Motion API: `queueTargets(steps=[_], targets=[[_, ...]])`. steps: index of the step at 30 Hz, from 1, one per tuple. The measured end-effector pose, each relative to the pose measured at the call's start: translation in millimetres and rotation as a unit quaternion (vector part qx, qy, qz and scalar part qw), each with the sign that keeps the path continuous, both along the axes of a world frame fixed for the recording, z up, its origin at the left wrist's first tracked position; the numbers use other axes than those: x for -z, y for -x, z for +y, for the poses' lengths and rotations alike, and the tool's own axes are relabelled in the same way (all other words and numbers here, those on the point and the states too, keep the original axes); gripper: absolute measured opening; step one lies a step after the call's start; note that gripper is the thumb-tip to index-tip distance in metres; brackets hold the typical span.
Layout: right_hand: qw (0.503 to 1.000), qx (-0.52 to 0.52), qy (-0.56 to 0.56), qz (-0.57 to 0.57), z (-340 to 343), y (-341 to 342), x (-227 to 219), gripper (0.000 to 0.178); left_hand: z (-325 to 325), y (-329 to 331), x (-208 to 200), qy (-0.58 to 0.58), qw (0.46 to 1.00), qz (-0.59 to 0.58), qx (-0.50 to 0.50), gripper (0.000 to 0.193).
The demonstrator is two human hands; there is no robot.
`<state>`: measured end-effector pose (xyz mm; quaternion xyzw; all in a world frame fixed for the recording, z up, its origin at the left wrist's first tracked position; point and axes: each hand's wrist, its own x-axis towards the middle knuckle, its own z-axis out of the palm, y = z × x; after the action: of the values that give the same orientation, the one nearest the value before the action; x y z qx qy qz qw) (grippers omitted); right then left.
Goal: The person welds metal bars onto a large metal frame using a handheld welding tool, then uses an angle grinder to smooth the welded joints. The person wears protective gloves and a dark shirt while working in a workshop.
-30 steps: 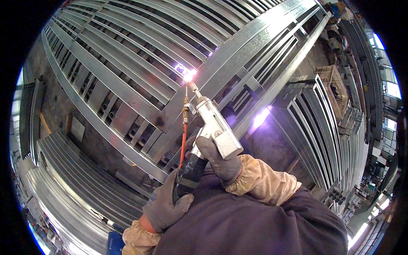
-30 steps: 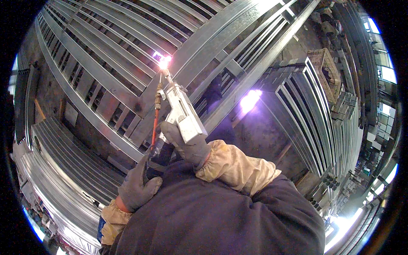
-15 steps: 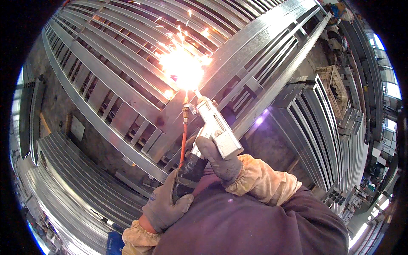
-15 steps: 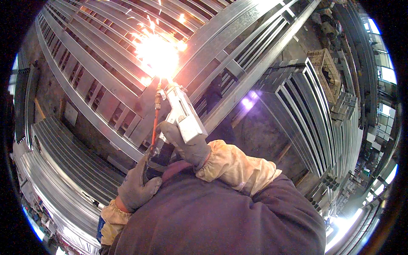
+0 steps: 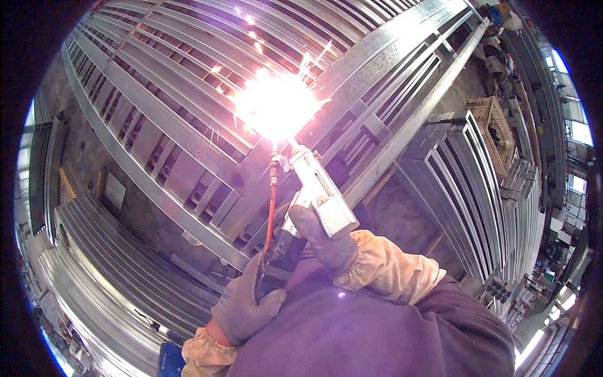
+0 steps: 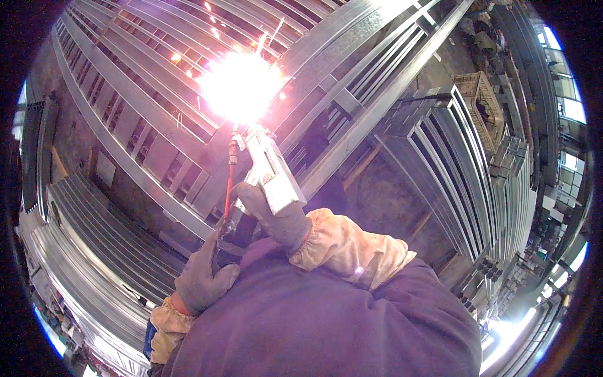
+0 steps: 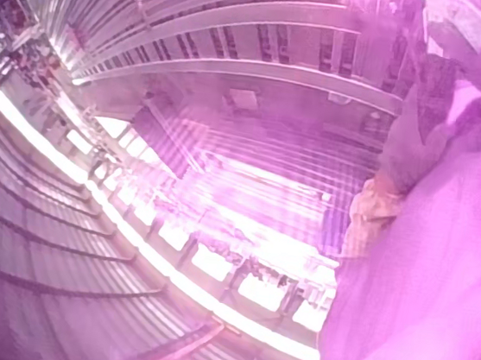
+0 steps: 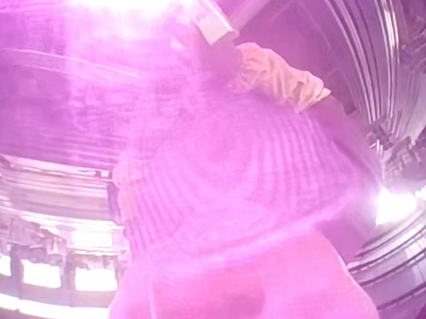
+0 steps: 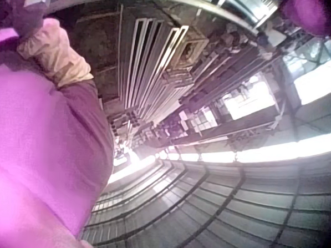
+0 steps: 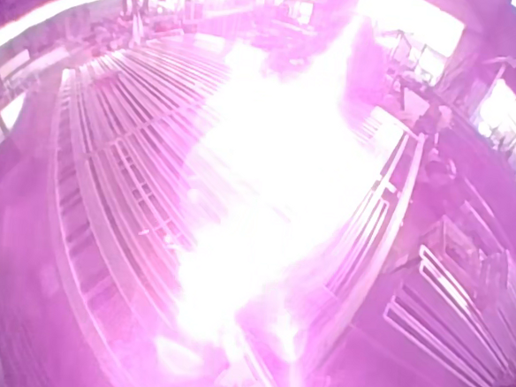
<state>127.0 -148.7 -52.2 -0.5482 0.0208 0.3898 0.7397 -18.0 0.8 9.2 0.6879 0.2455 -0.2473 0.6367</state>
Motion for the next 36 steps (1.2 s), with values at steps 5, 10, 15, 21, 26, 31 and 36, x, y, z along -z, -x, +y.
queueTargets(steps=[5,10,15,21,26,31,36], targets=[[0.999,0.002,0.014,0.031,1.8,-0.5,-8.1,0.023,1.4,-6.8,-6.5,0.020,0.999,0.024,-0.005,0.077],[0.999,-0.032,0.011,0.014,-2.5,0.6,-0.4,0.023,-0.1,3.6,2.2,0.021,1.000,0.003,-0.015,0.076],[1.000,0.009,-0.014,0.006,-0.1,4.9,0.7,0.021,1.5,1.3,-2.6,0.000,0.999,0.040,0.011,0.075],[1.000,-0.024,-0.002,0.017,-1.8,2.5,2.2,0.022,1.3,5.2,1.0,0.000,1.000,0.002,0.007,0.076],[0.997,0.025,-0.045,0.051,-2.8,9.4,8.5,0.023,0.8,-4.4,-9.4,-0.003,1.000,0.029,0.009,0.076],[1.000,-0.004,-0.008,0.018,-3.2,8.1,4.1,0.024,4.0,7.6,1.2,0.011,1.000,0.014,0.013,0.077],[1.000,0.019,-0.022,0.009,0.0,9.1,0.4,0.026,3.6,6.6,-8.6,-0.098,0.992,-0.017,0.071,0.078]])
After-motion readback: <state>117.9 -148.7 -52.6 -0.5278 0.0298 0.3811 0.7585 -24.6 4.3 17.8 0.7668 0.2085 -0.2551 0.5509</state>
